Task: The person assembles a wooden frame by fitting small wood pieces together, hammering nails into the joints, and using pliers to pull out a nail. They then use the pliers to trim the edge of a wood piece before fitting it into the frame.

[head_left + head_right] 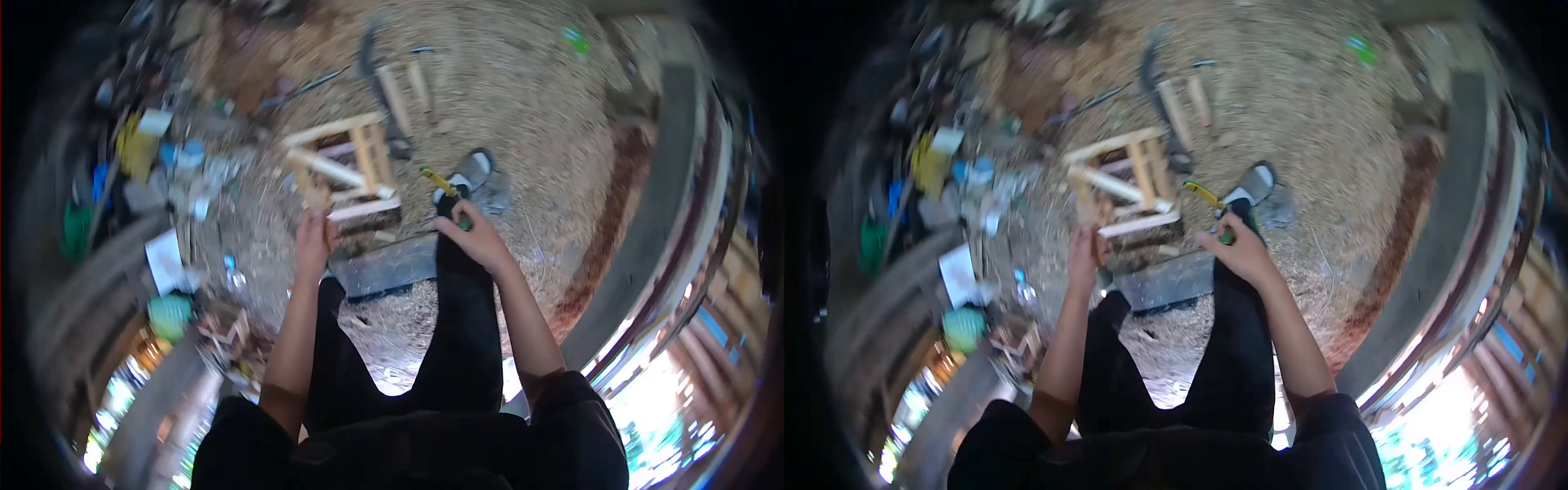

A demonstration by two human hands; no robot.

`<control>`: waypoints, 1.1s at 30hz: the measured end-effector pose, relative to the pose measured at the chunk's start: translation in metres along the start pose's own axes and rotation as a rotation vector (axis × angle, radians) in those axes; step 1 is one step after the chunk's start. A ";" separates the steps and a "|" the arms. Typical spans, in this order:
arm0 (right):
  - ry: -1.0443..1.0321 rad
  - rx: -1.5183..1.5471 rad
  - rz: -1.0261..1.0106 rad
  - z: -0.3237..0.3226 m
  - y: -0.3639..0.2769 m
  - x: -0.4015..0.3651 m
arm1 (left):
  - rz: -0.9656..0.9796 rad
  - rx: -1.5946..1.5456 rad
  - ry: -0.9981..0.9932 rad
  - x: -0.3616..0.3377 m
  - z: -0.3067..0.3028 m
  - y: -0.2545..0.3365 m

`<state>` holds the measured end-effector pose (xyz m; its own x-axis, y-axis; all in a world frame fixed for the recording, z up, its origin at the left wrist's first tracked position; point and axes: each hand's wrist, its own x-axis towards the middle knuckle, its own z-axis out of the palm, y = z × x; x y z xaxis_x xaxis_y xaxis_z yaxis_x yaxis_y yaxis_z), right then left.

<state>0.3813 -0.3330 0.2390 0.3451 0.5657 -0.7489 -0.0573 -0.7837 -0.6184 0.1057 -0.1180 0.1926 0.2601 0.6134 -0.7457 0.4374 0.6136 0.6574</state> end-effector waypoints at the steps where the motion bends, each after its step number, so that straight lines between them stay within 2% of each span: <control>1: -0.050 0.178 -0.028 0.019 -0.013 0.004 | 0.037 -0.158 -0.056 -0.006 -0.017 -0.008; 2: -0.095 0.356 -0.045 0.038 -0.022 0.010 | 0.089 -0.314 -0.120 -0.010 -0.037 -0.019; 3: -0.246 0.567 -0.069 0.059 -0.023 0.024 | 0.090 -0.353 -0.071 -0.015 -0.058 -0.025; 6: -0.481 0.618 -0.171 0.118 -0.086 0.046 | 0.149 -0.395 0.054 -0.020 -0.104 -0.041; 7: -0.494 0.586 -0.176 0.136 -0.099 0.058 | 0.150 -0.444 0.066 -0.017 -0.123 -0.050; 9: -0.760 0.561 -0.103 0.165 -0.120 0.087 | 0.218 -0.447 0.102 0.003 -0.154 -0.079; 12: -0.821 0.307 -0.224 0.192 -0.126 0.121 | 0.233 -0.574 0.179 0.022 -0.173 -0.105; 14: -0.835 0.269 -0.267 0.203 -0.113 0.137 | 0.261 -0.670 0.245 0.039 -0.172 -0.129; 16: -0.798 0.330 -0.278 0.210 -0.107 0.148 | 0.152 -0.665 0.199 0.042 -0.172 -0.130; 18: -0.692 0.166 -0.355 0.209 -0.074 0.181 | 0.240 -0.631 0.232 0.046 -0.171 -0.139; 20: -0.297 -0.512 -0.651 0.206 -0.069 0.184 | 0.280 -0.382 0.240 0.051 -0.172 -0.155; 21: -0.292 -0.521 -0.688 0.204 -0.064 0.183 | 0.286 -0.457 0.243 0.052 -0.171 -0.154; 23: -0.102 -0.689 -0.766 0.201 -0.057 0.182 | 0.358 -0.438 0.236 0.042 -0.162 -0.140; 26: -0.125 -0.575 -0.808 0.193 -0.057 0.180 | 0.388 -0.383 0.243 -0.003 -0.132 -0.089; 28: -0.118 -0.610 -0.892 0.182 -0.067 0.165 | 0.556 -0.387 0.275 -0.034 -0.108 -0.065; 30: 0.050 -0.361 -1.148 0.171 -0.078 0.143 | 0.678 -0.384 0.319 -0.047 -0.087 -0.062; 32: 0.063 -0.341 -1.194 0.156 -0.089 0.118 | 0.787 -0.391 0.375 -0.057 -0.065 -0.050; 33: 0.066 -0.066 -1.153 0.156 -0.092 0.107 | 0.760 -0.323 0.414 -0.054 -0.056 -0.044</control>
<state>0.2774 -0.1605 0.1789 0.2088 0.9407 0.2673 0.3717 0.1764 -0.9114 0.0243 -0.1505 0.2099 0.0231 0.9988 -0.0442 -0.0027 0.0442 0.9990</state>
